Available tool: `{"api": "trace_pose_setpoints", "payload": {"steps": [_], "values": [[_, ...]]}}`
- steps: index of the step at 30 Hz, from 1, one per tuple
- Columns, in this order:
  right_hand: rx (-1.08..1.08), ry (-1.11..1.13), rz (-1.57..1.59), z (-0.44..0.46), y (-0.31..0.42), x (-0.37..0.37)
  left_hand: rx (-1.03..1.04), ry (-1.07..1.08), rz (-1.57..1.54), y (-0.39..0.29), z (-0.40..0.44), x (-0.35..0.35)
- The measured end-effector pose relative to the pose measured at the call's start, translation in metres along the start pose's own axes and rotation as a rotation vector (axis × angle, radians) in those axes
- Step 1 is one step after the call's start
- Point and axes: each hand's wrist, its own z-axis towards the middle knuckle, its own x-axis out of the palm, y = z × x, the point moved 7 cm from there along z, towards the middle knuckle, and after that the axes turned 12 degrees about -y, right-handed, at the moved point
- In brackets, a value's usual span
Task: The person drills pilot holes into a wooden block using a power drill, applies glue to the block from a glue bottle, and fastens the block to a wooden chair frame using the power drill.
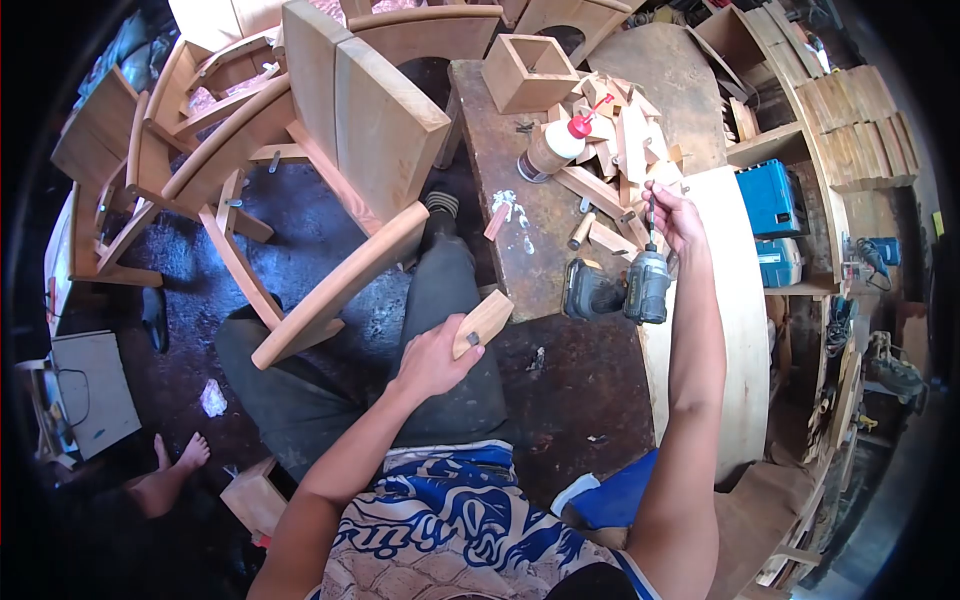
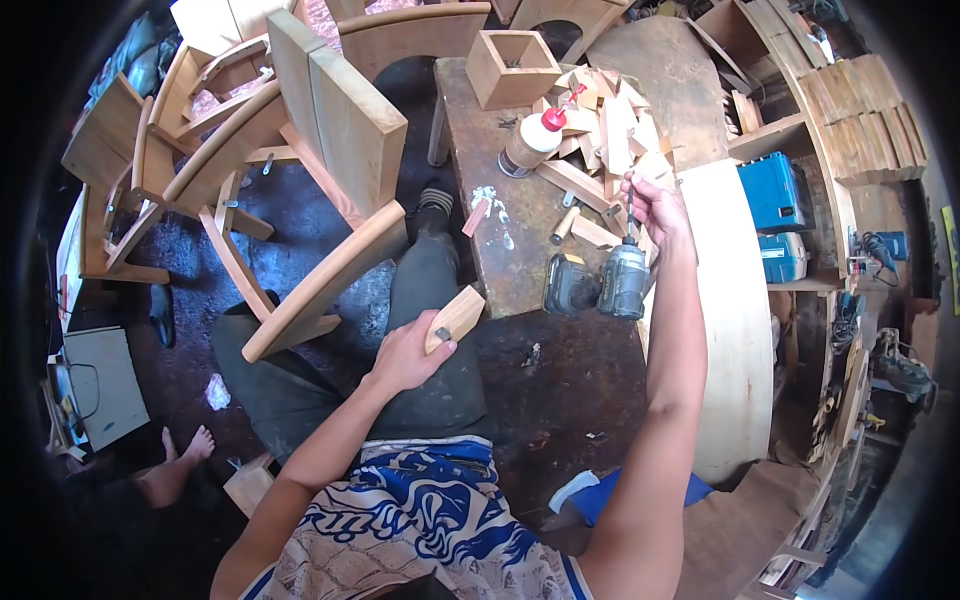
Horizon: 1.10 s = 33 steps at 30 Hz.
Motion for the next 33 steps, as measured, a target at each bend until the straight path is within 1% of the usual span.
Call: {"api": "trace_pose_setpoints", "payload": {"steps": [8,14,17,19,20,22,23,24,26,27,29,30,32,33], "values": [[-0.02,0.044,0.079,0.01,-0.008,-0.002,-0.002,-0.022,-0.009,0.001,0.0,0.0],[-0.023,0.065,0.139,0.002,-0.014,0.002,-0.028,0.009,0.01,-0.003,0.002,-0.001],[-0.01,0.055,0.184,-0.005,-0.022,0.001,0.006,0.012,0.102,-0.011,0.009,-0.001],[0.018,0.026,0.26,-0.009,-0.036,-0.007,0.102,-0.049,0.2,-0.02,0.021,-0.003],[0.023,0.024,0.262,-0.016,-0.047,-0.01,0.099,-0.045,0.202,-0.019,0.029,-0.002],[-0.033,-0.157,0.406,-0.039,-0.072,-0.034,0.194,-0.039,0.291,-0.02,0.046,0.003],[-0.097,-0.117,0.298,-0.049,-0.09,-0.044,0.239,-0.049,0.316,-0.022,0.053,0.004],[-0.16,-0.073,0.192,-0.062,-0.107,-0.052,0.226,-0.046,0.318,-0.019,0.06,0.006],[-0.136,-0.197,0.178,-0.104,-0.138,-0.051,0.312,-0.043,0.359,-0.017,0.072,0.012],[-0.127,-0.192,0.184,-0.117,-0.15,-0.043,0.329,-0.033,0.385,-0.014,0.075,0.014],[-0.426,-0.239,-0.157,-0.144,-0.155,-0.027,0.317,0.011,0.413,-0.01,0.081,0.017],[-0.411,-0.244,-0.148,-0.149,-0.156,-0.008,0.312,0.049,0.433,-0.008,0.081,0.02],[-0.581,-0.395,0.115,-0.157,-0.132,0.021,0.323,0.057,0.446,-0.006,0.082,0.025],[-0.532,-0.489,0.179,-0.148,-0.137,0.023,0.333,0.046,0.445,-0.009,0.084,0.025]]}}
